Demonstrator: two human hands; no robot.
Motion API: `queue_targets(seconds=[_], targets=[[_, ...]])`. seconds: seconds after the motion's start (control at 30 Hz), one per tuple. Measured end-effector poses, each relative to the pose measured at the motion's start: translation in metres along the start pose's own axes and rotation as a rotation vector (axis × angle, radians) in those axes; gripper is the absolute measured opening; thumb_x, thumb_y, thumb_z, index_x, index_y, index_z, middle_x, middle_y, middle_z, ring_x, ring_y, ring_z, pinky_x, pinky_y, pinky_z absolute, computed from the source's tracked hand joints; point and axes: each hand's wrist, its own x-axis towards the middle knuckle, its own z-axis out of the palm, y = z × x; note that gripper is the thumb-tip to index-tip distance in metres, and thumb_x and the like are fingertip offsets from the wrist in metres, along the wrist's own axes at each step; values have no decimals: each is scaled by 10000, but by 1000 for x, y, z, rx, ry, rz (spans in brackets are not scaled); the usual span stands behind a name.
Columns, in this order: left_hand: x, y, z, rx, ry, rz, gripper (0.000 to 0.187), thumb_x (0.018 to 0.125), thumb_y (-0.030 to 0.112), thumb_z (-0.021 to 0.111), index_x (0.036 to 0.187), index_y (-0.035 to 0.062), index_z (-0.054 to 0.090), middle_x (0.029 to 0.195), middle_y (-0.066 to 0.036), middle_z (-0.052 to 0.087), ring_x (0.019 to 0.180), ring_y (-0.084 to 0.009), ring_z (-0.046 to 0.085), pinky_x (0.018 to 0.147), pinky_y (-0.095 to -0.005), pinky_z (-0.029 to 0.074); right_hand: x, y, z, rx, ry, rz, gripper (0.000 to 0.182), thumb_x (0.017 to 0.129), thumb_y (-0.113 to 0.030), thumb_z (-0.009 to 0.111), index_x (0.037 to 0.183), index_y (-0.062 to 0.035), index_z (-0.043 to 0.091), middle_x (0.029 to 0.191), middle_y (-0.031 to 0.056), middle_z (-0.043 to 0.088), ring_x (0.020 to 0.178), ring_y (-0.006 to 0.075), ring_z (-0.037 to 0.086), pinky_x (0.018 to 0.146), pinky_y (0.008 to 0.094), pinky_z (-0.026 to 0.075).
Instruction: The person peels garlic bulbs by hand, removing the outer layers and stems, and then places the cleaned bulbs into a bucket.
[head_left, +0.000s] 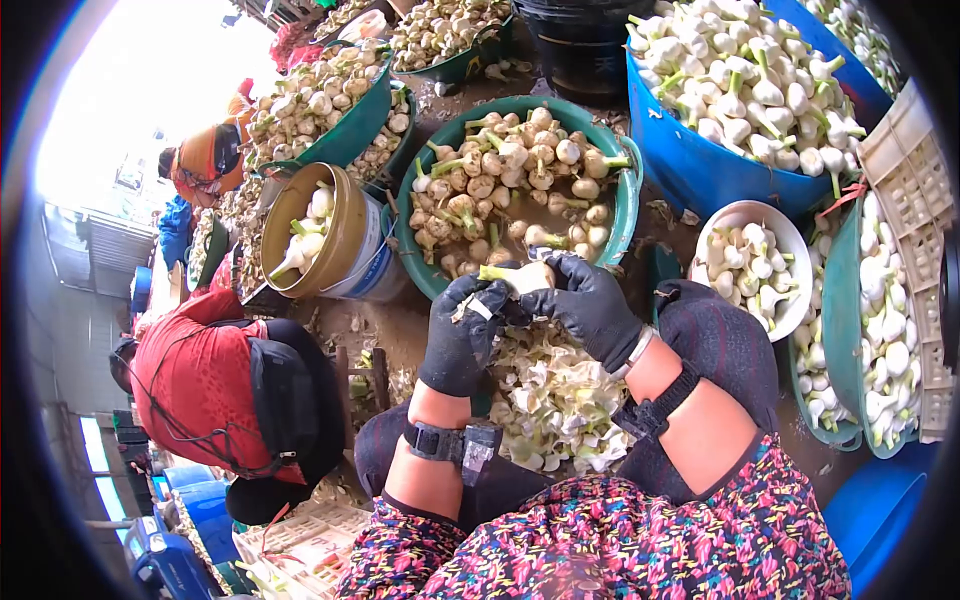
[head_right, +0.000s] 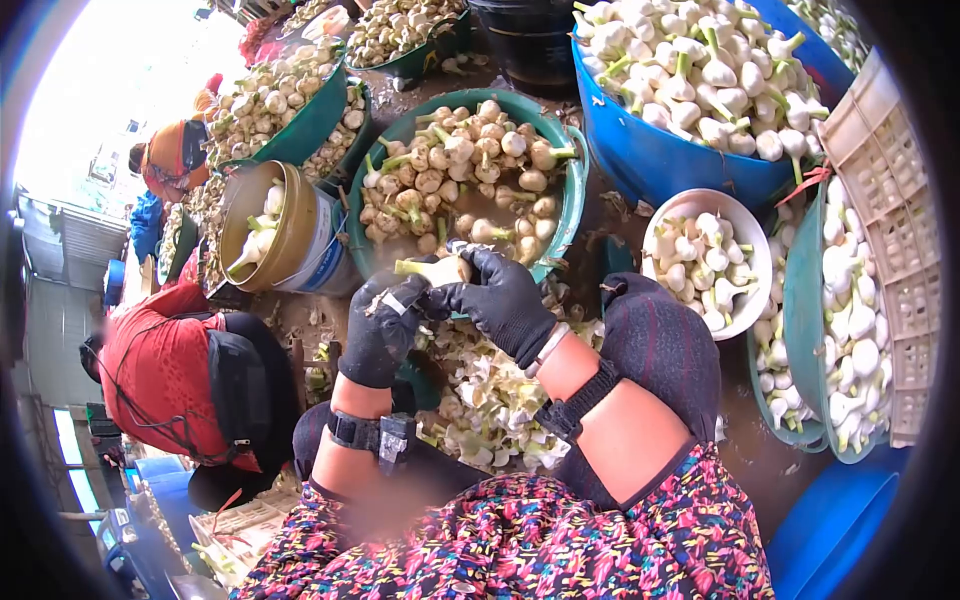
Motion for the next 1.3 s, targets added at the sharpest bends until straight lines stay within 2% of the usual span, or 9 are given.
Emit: queue_targets(seconds=[0.4, 0.5, 0.6, 0.73, 0.77, 1.0, 1.1, 1.23, 1.3], targets=[[0, -4, -7, -28, 9, -33, 156, 814, 8, 557, 957, -29, 608, 848, -54, 635, 697, -131, 602, 614, -225, 471, 5, 11, -6, -462, 58, -334, 401, 852, -146, 593, 1173, 59, 467, 960, 102, 595, 840, 89, 566, 760, 245, 479], [3, -7, -16, 354, -29, 171, 177, 764, -10, 566, 932, -10, 622, 820, -70, 634, 713, -150, 605, 636, -245, 468, 5, 7, -20, 327, -283, 488, 345, 875, -221, 556, 1116, 23, 517, 879, 90, 600, 785, 128, 575, 737, 252, 470], [2, 1, -12, 868, -117, 466, 243, 653, -16, 594, 895, 8, 608, 812, -123, 612, 781, -239, 606, 693, -294, 464, -9, -9, -2, 224, -268, 540, 317, 886, -347, 523, 938, -37, 564, 717, 47, 591, 571, 116, 562, 510, 240, 465], [-2, -17, -9, -126, 36, 82, 322, 843, 45, 526, 1153, -39, 517, 1010, -101, 605, 865, -181, 598, 793, -278, 471, -6, -20, -1, 511, -423, 641, 305, 883, -320, 537, 962, -27, 559, 752, 59, 591, 590, 120, 575, 496, 244, 478], [4, -23, -22, 212, -29, 328, 363, 904, 88, 474, 1229, -70, 440, 1071, -113, 580, 914, -168, 585, 831, -271, 469, -5, -24, 1, 437, -347, 563, 304, 884, -321, 535, 951, -26, 563, 749, 58, 589, 597, 123, 577, 510, 245, 482], [-19, 5, -3, -196, -83, -31, 366, 787, -2, 560, 1147, -51, 518, 1029, -132, 600, 887, -178, 594, 822, -304, 477, 0, -11, 1, 281, -196, 307, 273, 891, -261, 533, 996, -15, 588, 863, 44, 619, 751, 85, 577, 644, 224, 473], [-17, 5, -11, 10, -7, -29, 246, 774, 23, 588, 1009, -49, 591, 954, -115, 621, 806, -157, 603, 749, -278, 492, -4, -12, -1, 109, -87, 347, 272, 882, -254, 553, 990, -8, 591, 872, 25, 618, 778, 70, 564, 664, 216, 463], [-4, 1, -22, -230, 44, -30, 241, 801, 88, 601, 992, -59, 587, 942, -113, 623, 792, -160, 608, 691, -252, 493, -15, -20, 14, -1148, -28, -711, 139, 808, -165, 525, 816, -42, 589, 735, 166, 562, 708, 355, 548, 640, 451, 433], [-4, 7, -24, -116, 74, 43, 235, 812, 92, 591, 992, -60, 584, 938, -116, 623, 789, -168, 611, 686, -257, 498, -23, -9, 15, -1452, -461, -231, 170, 781, -158, 529, 856, -25, 605, 831, 186, 607, 792, 341, 586, 709, 441, 453]])
